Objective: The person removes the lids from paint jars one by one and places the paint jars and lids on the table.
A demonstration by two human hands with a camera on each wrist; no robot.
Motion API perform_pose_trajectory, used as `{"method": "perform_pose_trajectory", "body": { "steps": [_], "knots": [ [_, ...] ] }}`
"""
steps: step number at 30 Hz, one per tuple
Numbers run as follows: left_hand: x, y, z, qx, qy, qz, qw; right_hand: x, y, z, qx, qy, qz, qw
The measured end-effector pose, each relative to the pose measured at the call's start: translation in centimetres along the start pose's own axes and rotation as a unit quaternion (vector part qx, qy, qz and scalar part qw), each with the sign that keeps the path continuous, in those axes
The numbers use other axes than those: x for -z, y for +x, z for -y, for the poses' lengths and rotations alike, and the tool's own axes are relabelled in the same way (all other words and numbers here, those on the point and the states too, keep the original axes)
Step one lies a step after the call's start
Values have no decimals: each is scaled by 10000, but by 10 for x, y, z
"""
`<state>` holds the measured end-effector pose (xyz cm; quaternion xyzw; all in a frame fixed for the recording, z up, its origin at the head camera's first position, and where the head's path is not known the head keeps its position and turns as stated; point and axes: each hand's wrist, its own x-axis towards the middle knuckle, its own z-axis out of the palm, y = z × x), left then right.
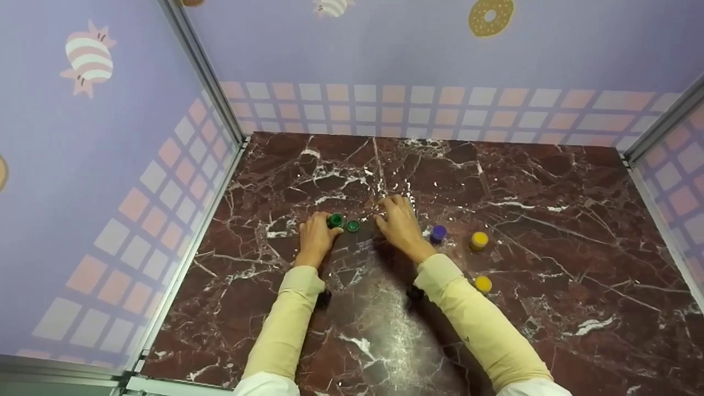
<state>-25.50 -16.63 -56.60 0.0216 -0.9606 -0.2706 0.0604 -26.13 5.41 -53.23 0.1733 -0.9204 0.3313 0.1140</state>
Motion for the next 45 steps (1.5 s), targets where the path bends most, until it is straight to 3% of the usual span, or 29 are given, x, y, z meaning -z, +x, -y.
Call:
{"method": "perform_pose_trajectory", "body": {
  "steps": [11,20,45],
  "knots": [
    [6,1,1,163,-272,5,9995,13,-11,-23,-269,-165,-52,9995],
    [4,1,4,166,-344,5,9993,7,-21,-34,-489,-141,506,9974],
    [1,1,2,0,-344,-18,9994,8,-45,-37,-339,-18,575,9978]
  ]
}}
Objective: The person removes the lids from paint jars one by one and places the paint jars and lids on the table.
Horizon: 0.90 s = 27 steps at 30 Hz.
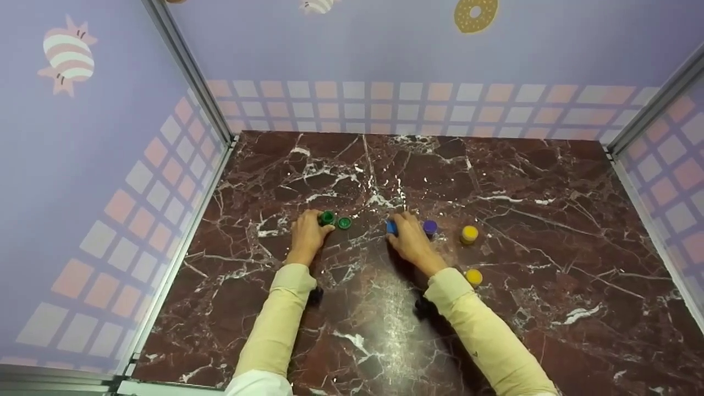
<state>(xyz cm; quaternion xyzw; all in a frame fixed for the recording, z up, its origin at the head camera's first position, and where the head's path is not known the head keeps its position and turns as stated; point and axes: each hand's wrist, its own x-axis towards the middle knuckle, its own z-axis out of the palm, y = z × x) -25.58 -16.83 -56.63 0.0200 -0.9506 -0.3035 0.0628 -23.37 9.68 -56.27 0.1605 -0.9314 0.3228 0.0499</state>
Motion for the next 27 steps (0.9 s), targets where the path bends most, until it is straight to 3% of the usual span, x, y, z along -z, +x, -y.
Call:
{"method": "perform_pose_trajectory", "body": {
  "steps": [9,18,27],
  "knots": [
    [2,0,-1,-94,-41,-49,9999,5,-9,6,5,-40,488,9988],
    [2,2,-7,-124,306,75,9994,7,-30,12,531,12,408,9978],
    [-1,-2,-5,-28,423,117,9990,7,-57,18,790,-83,883,9929]
  ]
}}
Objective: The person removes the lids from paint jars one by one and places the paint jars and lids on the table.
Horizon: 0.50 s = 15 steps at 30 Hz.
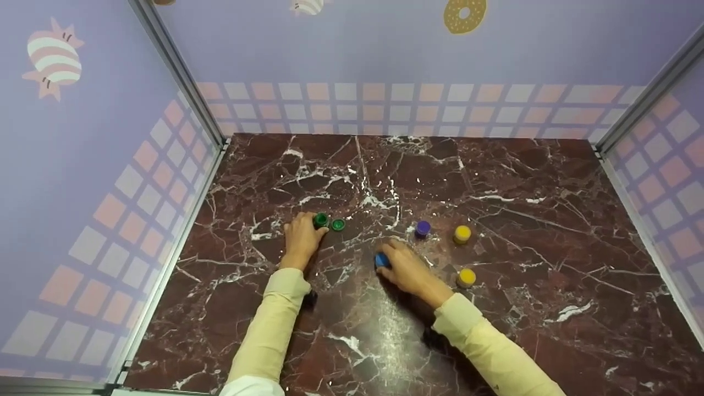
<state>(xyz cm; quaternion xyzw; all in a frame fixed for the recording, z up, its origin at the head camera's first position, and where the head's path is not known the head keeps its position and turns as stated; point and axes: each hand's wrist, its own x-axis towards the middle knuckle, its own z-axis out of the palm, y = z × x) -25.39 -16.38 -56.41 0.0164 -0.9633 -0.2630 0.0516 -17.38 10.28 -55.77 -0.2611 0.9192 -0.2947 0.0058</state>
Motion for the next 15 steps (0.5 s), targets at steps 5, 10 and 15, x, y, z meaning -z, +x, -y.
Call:
{"method": "perform_pose_trajectory", "body": {
  "steps": [5,10,15],
  "knots": [
    [0,0,-1,-26,-5,41,10000,2,-9,3,170,30,199,9997],
    [0,1,-1,-23,1,29,10000,3,-16,5,378,-36,329,9987],
    [0,1,0,-4,43,21,10000,3,-24,7,548,-84,452,9974]
  ]
}}
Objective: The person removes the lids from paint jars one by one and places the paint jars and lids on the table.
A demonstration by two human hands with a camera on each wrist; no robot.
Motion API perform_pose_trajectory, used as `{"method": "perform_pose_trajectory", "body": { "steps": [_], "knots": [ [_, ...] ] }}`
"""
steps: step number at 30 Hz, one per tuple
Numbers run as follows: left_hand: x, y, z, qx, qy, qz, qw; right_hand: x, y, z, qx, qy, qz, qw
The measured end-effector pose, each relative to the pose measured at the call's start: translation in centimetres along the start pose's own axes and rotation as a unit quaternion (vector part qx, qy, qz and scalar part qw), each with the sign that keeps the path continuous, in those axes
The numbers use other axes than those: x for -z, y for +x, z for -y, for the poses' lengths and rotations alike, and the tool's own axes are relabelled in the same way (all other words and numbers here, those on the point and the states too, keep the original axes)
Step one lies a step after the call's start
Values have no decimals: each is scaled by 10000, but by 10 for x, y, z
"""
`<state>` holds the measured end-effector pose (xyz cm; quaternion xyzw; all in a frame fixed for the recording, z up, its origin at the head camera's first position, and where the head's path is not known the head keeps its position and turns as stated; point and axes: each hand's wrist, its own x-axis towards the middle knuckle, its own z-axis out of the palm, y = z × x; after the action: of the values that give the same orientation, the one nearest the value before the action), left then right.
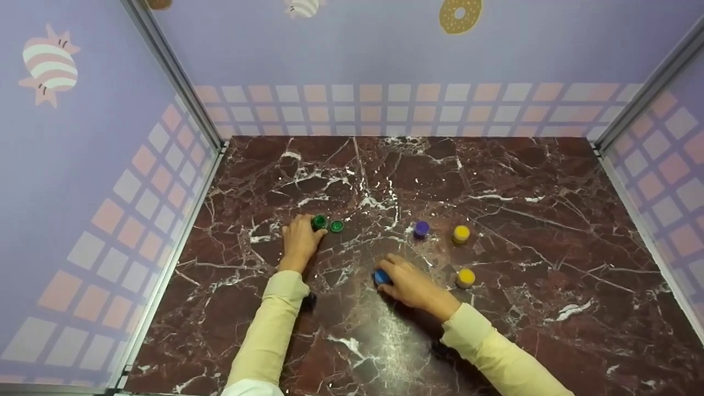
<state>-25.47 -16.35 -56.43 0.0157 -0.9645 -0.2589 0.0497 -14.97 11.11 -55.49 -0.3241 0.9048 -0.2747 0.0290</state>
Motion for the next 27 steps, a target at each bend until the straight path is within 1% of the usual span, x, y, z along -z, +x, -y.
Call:
{"method": "perform_pose_trajectory", "body": {
  "steps": [5,11,18,27],
  "knots": [
    [0,0,0,-16,-9,10,10000,-1,-7,3,161,-58,39,9998],
    [0,1,0,59,87,84,9999,-4,-12,6,392,-58,-6,9992],
    [1,1,1,52,114,97,9999,-4,-18,12,338,16,309,9990],
    [1,0,0,65,118,145,9998,-4,-22,12,453,-4,267,9986]
  ]
}}
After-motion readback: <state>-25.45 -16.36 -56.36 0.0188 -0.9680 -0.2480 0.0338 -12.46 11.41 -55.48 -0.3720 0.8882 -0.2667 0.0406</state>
